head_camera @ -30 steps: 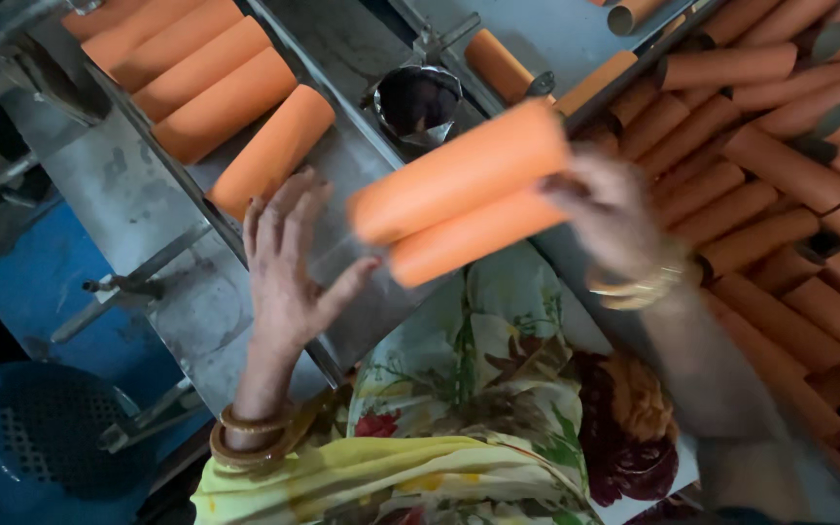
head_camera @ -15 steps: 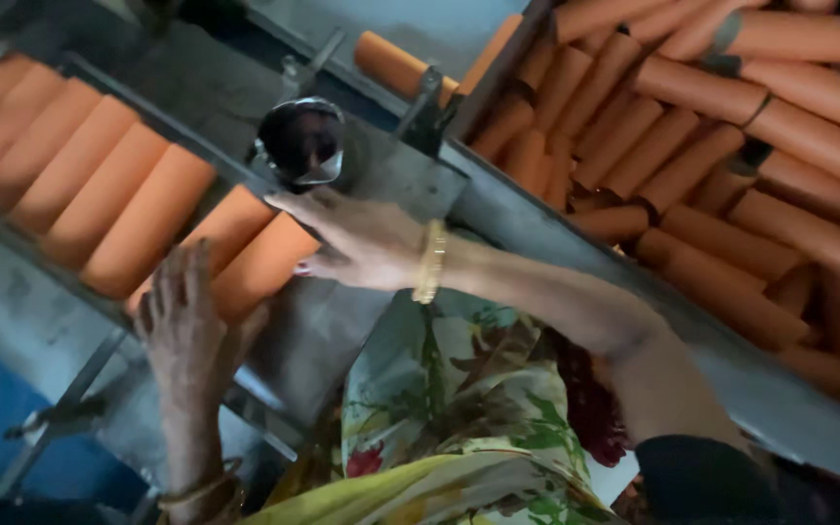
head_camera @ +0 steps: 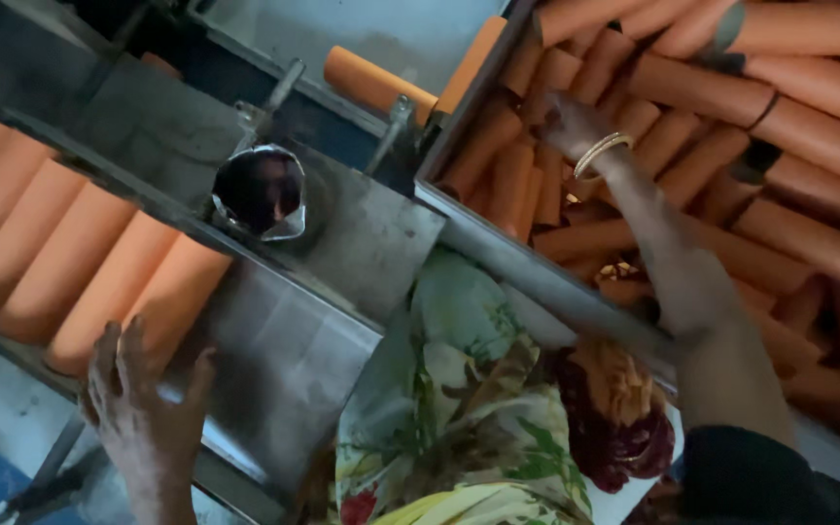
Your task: The person repeatedly picks orange cylindrical objects from a large bin and places them onto a moving conveyor belt. The person handles the cylinders one at a time, transferring them from the bin to the belt continuously.
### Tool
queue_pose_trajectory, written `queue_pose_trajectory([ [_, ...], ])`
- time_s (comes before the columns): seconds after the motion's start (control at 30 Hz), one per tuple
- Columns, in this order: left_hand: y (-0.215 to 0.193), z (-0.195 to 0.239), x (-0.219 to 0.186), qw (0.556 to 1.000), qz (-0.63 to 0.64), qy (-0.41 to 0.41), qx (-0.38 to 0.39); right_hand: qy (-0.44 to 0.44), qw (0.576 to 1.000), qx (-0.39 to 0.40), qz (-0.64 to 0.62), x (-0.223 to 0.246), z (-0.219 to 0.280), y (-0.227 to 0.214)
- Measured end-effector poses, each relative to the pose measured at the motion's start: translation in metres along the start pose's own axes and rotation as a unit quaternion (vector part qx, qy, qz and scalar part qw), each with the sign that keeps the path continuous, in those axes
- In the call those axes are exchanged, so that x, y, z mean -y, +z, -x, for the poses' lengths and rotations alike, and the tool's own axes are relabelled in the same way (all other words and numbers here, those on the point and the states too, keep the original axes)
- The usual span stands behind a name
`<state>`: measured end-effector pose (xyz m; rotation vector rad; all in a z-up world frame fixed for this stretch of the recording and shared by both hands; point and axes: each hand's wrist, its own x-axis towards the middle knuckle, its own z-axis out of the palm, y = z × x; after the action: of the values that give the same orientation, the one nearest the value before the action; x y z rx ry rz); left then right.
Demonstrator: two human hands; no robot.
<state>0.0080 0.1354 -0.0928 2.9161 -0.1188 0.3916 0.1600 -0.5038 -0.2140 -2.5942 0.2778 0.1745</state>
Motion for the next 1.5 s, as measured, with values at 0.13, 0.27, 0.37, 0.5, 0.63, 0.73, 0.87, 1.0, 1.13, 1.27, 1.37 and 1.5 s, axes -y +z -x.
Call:
queue_pose_trajectory([
  [0.13,-0.001,-0.003,0.001,1.0,0.008,-0.006,0.006,0.014,0.999,0.038,-0.009,-0.032,-0.032,0.042],
  [0.27,0.0,-0.005,0.0,0.999,0.022,-0.026,0.011,-0.026,0.997,0.056,-0.036,-0.026,-0.045,0.068],
  [0.37,0.0,-0.004,-0.001,0.999,0.026,-0.025,0.005,-0.056,0.996,0.048,-0.059,-0.023,-0.037,0.077],
  [0.5,-0.003,-0.003,0.0,0.999,0.028,-0.027,-0.002,-0.106,0.99,0.013,-0.092,-0.033,-0.025,0.071],
  [0.63,-0.003,-0.002,0.0,0.998,0.061,-0.01,-0.024,-0.179,0.974,-0.033,-0.133,-0.052,-0.002,0.054],
  [0.73,-0.004,0.001,0.0,0.997,0.062,-0.012,-0.036,-0.281,0.941,-0.093,-0.164,-0.045,0.027,0.038],
  [0.87,-0.001,0.005,0.003,0.994,0.088,-0.012,-0.06,-0.251,0.918,-0.105,-0.289,-0.02,0.086,-0.033],
  [1.0,0.004,0.007,0.01,0.989,0.123,-0.015,-0.077,-0.245,0.937,-0.245,-0.051,0.033,0.157,-0.12],
  [1.13,-0.003,0.008,0.012,0.975,0.201,-0.01,-0.092,-0.255,0.913,-0.286,-0.141,0.109,0.21,-0.165],
  [1.27,-0.023,0.013,0.001,0.955,0.284,-0.03,-0.078,-0.334,0.882,-0.22,-0.25,0.192,0.213,-0.139],
  [1.37,-0.04,0.024,-0.011,0.946,0.314,0.0,-0.084,-0.395,0.854,-0.117,-0.317,0.251,0.201,-0.071],
  [1.5,-0.052,0.03,-0.022,0.962,0.255,0.065,-0.074,-0.394,0.811,0.076,-0.425,0.327,0.179,0.032],
])
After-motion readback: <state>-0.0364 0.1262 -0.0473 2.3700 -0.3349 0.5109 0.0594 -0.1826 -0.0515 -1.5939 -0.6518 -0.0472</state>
